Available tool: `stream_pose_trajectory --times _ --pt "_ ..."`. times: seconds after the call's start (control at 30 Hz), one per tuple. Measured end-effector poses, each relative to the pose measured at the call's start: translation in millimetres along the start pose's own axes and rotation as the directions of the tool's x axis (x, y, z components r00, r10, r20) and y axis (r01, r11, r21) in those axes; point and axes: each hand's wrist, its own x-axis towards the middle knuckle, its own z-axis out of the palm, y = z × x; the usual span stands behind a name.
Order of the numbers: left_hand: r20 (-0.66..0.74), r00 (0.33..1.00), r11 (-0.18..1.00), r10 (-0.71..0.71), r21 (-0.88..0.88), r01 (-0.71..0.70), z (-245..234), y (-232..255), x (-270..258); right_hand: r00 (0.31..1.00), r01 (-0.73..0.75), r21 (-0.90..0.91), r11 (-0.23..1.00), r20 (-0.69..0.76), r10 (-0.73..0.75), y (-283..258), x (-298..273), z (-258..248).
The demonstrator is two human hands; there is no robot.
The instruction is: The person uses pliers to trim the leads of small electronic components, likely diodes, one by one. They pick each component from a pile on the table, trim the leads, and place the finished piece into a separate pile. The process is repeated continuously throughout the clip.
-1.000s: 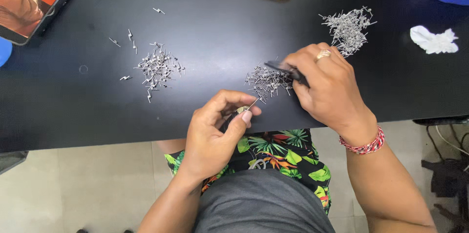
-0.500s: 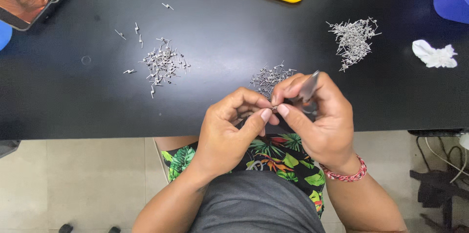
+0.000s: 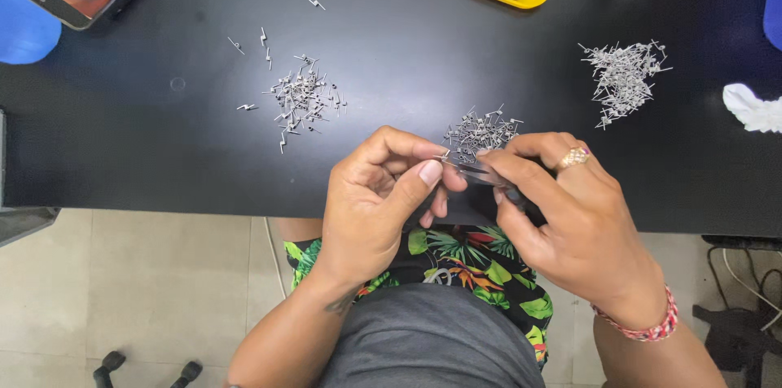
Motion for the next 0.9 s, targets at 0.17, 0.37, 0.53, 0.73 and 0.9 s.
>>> stream_pose_trajectory --times 0.17,0.37,0.53,0.73,0.9 --pt "0.006 1.000 1.000 -0.023 0.019 0.023 0 0 0 1.000 0.008 0.024 1.000 -0.001 -0.007 0 2 1" --pt "0.037 0.998 0.996 -0.045 0.073 0.042 -6 -3 0 0.998 -0.043 0.058 0.997 0.047 0.040 -2 2 -2" --pt "0.025 0.958 0.718 0.284 0.657 -0.230 -3 -5 -4 0.993 -0.046 -0.002 0.999 0.106 0.046 -6 -1 -7" --pt "0.021 0.928 0.648 0.373 0.710 -0.276 -4 -9 -7 0.988 -0.071 0.070 0.995 0.142 0.061 -8 -2 -6" --pt "-0.067 0.996 0.936 0.053 0.351 -0.026 -10 -5 -5 0.986 -0.082 0.109 0.991 0.153 0.065 -8 -5 -4"
